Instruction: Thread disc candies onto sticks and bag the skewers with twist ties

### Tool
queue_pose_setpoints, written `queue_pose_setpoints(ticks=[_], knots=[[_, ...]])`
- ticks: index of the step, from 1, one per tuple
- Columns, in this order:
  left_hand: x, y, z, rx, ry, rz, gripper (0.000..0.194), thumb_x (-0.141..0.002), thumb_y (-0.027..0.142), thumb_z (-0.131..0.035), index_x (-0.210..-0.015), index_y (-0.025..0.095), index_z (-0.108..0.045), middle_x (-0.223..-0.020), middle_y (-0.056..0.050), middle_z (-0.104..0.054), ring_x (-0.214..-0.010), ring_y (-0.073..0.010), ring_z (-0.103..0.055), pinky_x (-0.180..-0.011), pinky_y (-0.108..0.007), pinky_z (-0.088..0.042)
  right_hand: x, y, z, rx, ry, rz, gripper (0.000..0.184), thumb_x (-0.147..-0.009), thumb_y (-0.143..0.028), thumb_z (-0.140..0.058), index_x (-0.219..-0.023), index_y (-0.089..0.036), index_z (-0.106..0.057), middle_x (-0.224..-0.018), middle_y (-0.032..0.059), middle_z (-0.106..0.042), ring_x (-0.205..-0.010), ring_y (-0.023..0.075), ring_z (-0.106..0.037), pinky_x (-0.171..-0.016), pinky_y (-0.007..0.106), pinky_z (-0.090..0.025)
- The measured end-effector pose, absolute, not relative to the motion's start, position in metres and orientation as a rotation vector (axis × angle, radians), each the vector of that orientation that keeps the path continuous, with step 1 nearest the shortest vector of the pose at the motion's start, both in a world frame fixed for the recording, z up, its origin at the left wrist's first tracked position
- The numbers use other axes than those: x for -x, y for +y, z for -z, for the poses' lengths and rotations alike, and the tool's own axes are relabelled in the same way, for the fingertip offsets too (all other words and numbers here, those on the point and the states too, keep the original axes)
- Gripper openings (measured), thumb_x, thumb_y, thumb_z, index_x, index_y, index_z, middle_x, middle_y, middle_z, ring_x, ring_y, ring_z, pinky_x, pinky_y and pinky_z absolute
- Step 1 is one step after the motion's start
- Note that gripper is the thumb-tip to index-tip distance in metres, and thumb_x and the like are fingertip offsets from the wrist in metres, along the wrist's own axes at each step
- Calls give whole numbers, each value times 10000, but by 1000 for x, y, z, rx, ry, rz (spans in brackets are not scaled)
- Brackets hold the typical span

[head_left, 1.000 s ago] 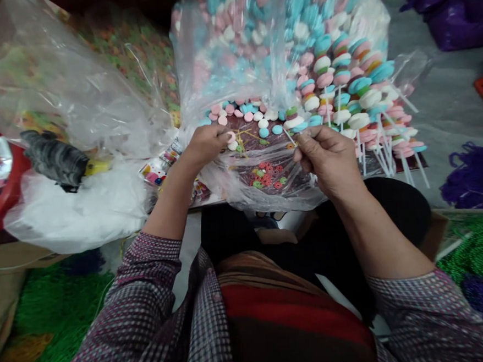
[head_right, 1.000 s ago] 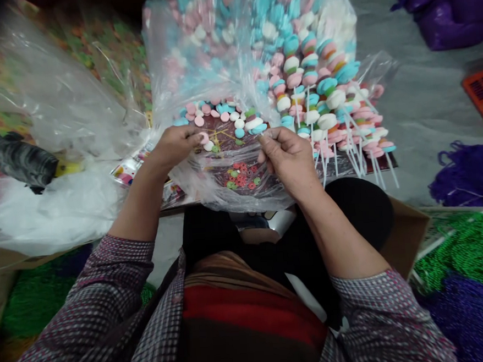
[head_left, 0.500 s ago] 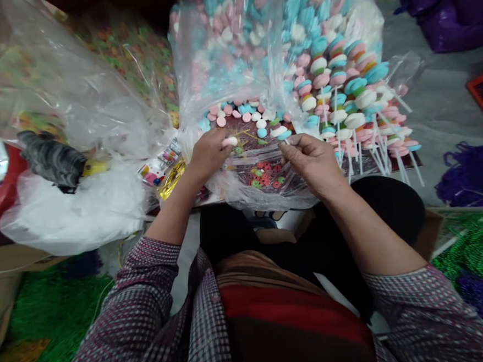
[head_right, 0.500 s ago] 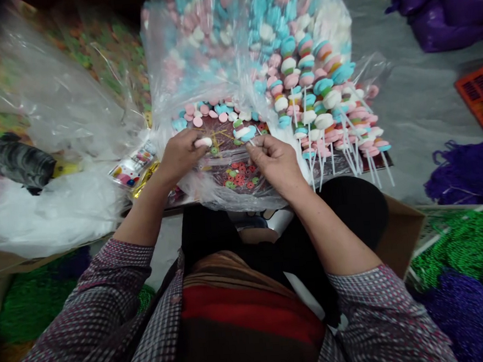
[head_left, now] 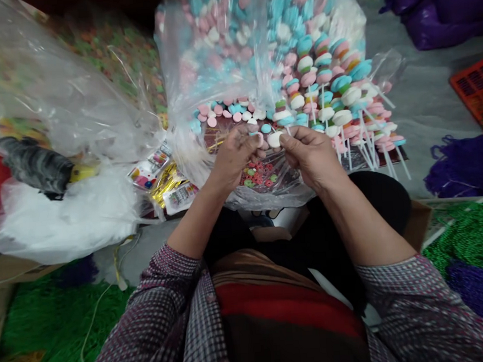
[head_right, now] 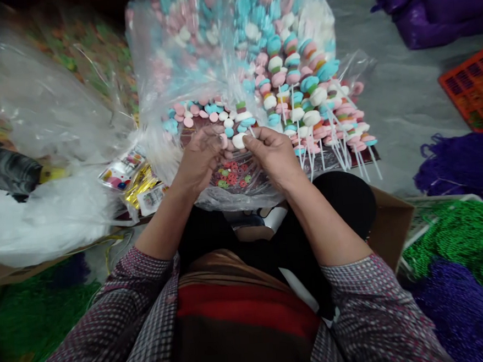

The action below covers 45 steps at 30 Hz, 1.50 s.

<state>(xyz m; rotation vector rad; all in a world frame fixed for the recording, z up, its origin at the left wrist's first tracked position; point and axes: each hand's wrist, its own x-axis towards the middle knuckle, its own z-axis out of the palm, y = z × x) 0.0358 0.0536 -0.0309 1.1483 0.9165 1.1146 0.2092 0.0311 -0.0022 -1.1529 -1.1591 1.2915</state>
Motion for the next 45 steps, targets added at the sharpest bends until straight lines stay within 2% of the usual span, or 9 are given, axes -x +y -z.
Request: queue_pose_setpoints(ticks=[3,7,11,18,22,28,35,39,45], knots=[[-43,51,35,-875,873,-1147,251,-912,452,-771,-955,224,-674,-812,13,-658,-702,-105,-632,-632,-239,-475,-209,29,-1,1093,-1174,-1368,477,-713,-643,-871,-811,-212,-691,-676,-24,-596,-503,75,-367,-461,248,-299],[-56,44,33,-736,856,-1170,191,-943,372,-752,-884,203,-688,-842,5,-688,-769,-108,-649,-623,-210,-489,-203,28,0,1112,-1250,-1228,478,-731,-655,-855,-794,-210,-693,-769,6,-674,-674,130,-566,-621,278,-477],[-62,36,27,-702,823,-1149,172,-987,351,-693,-913,198,-722,-883,-16,-735,-863,-136,-703,-689,-234,-548,-204,29,5,1152,-1270,-1151,459,-770,-651,-826,-808,-216,-682,-787,13,-680,-732,158,-618,-684,310,-523],[-56,37,31,-660,827,-1120,105,-935,261,-746,-1028,215,-755,-861,-6,-762,-878,-135,-747,-726,-228,-564,-210,33,10,1161,-1249,-1207,467,-782,-673,-797,-840,-229,-664,-760,15,-642,-716,162,-615,-581,288,-472],[-57,37,34,-625,857,-1163,109,-971,289,-701,-930,195,-739,-902,-33,-769,-966,-185,-755,-769,-277,-588,-207,32,8,1183,-1266,-1200,441,-751,-628,-835,-804,-221,-674,-772,15,-667,-732,167,-619,-657,314,-515],[-60,30,32,-836,889,-1166,150,-948,357,-726,-961,217,-779,-1046,-29,-791,-1087,-202,-713,-917,-338,-575,-204,32,12,1222,-1318,-1051,380,-808,-573,-801,-821,-229,-640,-797,-3,-644,-765,156,-593,-732,315,-511],[-56,37,46,-945,979,-1145,259,-873,399,-792,-1073,235,-783,-1003,-23,-797,-947,-181,-736,-858,-336,-602,-204,30,11,1222,-1298,-1138,400,-864,-613,-749,-845,-234,-621,-751,-10,-613,-622,117,-509,-574,269,-431],[-40,50,42,-825,1002,-1188,291,-917,424,-748,-1123,219,-742,-995,-56,-803,-1033,-209,-765,-908,-356,-624,-208,21,-4,1261,-1304,-1317,411,-918,-640,-668,-901,-230,-662,-667,-26,-626,-462,88,-413,-451,253,-303],[-23,66,29,-722,959,-1273,189,-989,318,-656,-1135,213,-713,-1057,-58,-805,-1151,-202,-747,-978,-341,-610,-206,10,-16,1311,-1647,-1287,361,-961,-526,-617,-818,-201,-681,-498,-49,-542,-456,101,-416,-500,261,-324]])
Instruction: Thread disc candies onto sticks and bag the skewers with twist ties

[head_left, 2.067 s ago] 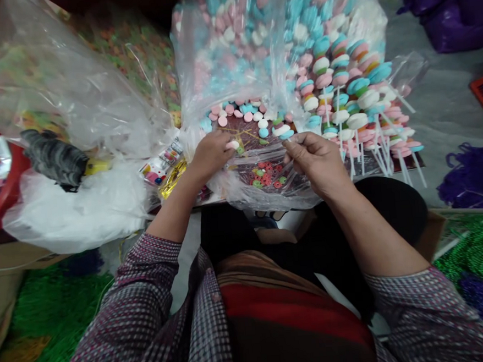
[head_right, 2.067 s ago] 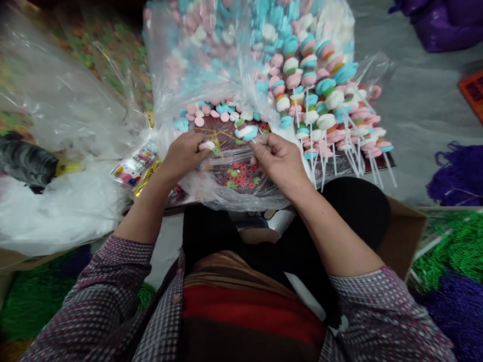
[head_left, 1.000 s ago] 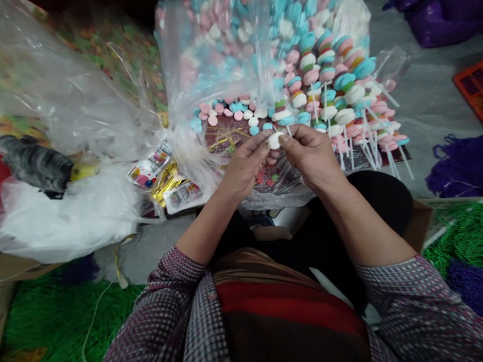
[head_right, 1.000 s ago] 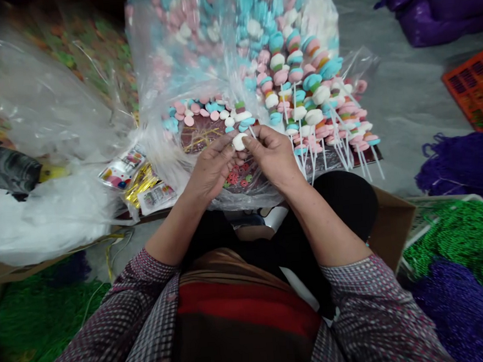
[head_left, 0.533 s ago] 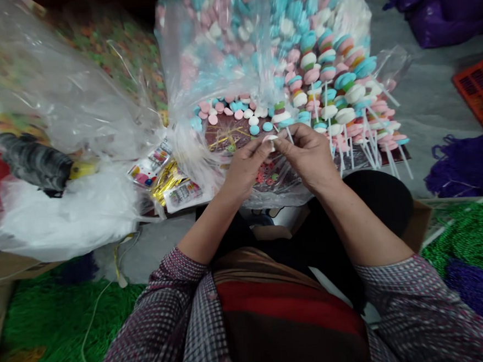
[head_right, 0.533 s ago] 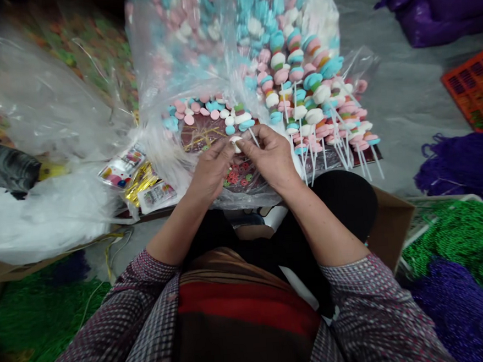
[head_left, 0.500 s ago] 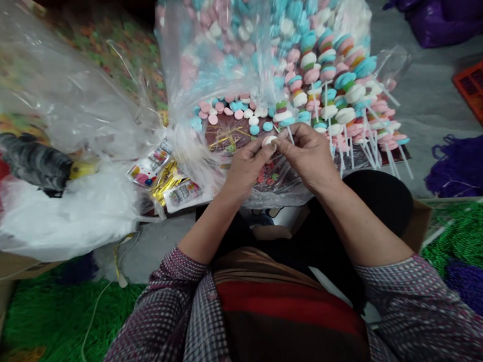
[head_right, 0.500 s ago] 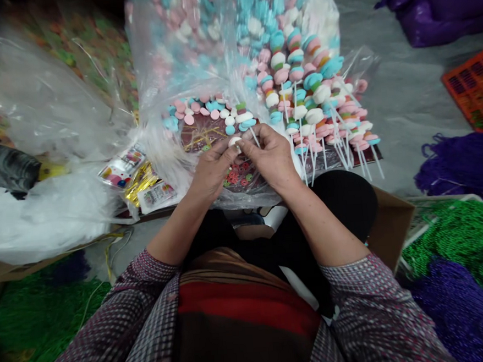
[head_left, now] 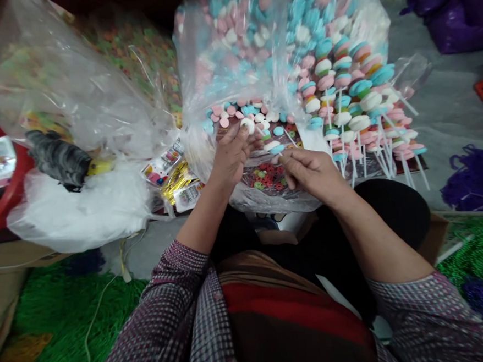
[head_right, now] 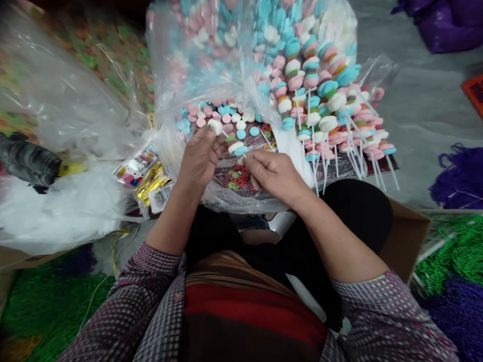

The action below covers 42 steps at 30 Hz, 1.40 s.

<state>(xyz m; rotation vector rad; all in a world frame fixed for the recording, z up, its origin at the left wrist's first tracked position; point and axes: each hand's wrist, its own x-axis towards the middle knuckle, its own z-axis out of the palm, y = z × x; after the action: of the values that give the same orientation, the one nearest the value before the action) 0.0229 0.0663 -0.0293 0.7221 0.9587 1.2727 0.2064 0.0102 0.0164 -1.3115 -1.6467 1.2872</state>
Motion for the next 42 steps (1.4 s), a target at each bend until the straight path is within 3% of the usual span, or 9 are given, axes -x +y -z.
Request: queue_pose_setpoints(ticks=[4,11,14,20,24,30,34,42], knots=[[-24,68,28,-700,918,-1279,145,-989,268,-650,-1102,213,-723,-1113,-51,-796,-1216,-209,-724,-994,-347,-606,-204,10,-12,1320,-1732,-1186,353,-966,-485,-586,-759,-207,-654,-497,-45,-500,-513,119,-429,-552,276,-339],[-27,65,28,-692,948,-1258,335,-970,281,-697,-1304,254,-697,-1321,-64,-737,-1368,-265,-640,-1053,-421,-585,-205,12,-5,1343,-1710,-1129,425,-954,-549,-586,-685,-220,-575,-549,-32,-456,-578,134,-428,-583,288,-332],[-29,63,28,-715,942,-1247,342,-932,269,-738,-1273,248,-718,-1307,-65,-746,-1378,-271,-631,-1064,-424,-582,-205,13,-3,1358,-1701,-1078,422,-947,-527,-591,-661,-222,-539,-568,-30,-436,-588,132,-402,-586,290,-315],[-30,61,34,-894,1039,-1302,285,-869,189,-756,-1131,298,-781,-1303,-6,-767,-1307,-198,-653,-1100,-390,-553,-208,15,-2,1387,-1736,-1084,442,-922,-532,-590,-619,-224,-495,-568,-25,-401,-594,131,-375,-578,292,-279],[-26,61,37,-998,1118,-1310,290,-839,186,-772,-1101,309,-796,-1296,-13,-771,-1382,-214,-608,-1141,-391,-528,-211,15,-7,1399,-1751,-1142,434,-906,-495,-599,-591,-222,-475,-557,-29,-361,-587,127,-352,-576,299,-266],[-32,58,35,-1047,1128,-1279,268,-850,130,-728,-1065,273,-797,-1219,-23,-790,-1394,-244,-605,-1186,-429,-486,-207,12,-9,1429,-1728,-1128,375,-919,-406,-569,-606,-218,-483,-552,-29,-391,-573,125,-375,-577,297,-299],[-39,54,34,-975,1137,-1273,289,-854,89,-711,-1065,268,-797,-1197,-24,-789,-1336,-242,-652,-1146,-406,-513,-198,7,-4,1446,-1712,-1042,352,-939,-430,-540,-656,-221,-532,-546,-24,-423,-578,134,-400,-568,293,-303],[-46,44,29,-1124,1205,-1267,383,-833,-7,-624,-994,282,-817,-1166,23,-810,-1332,-207,-637,-1199,-366,-457,-194,16,6,1501,-1678,-964,414,-982,-451,-542,-637,-231,-481,-566,-20,-437,-572,140,-407,-597,310,-321]])
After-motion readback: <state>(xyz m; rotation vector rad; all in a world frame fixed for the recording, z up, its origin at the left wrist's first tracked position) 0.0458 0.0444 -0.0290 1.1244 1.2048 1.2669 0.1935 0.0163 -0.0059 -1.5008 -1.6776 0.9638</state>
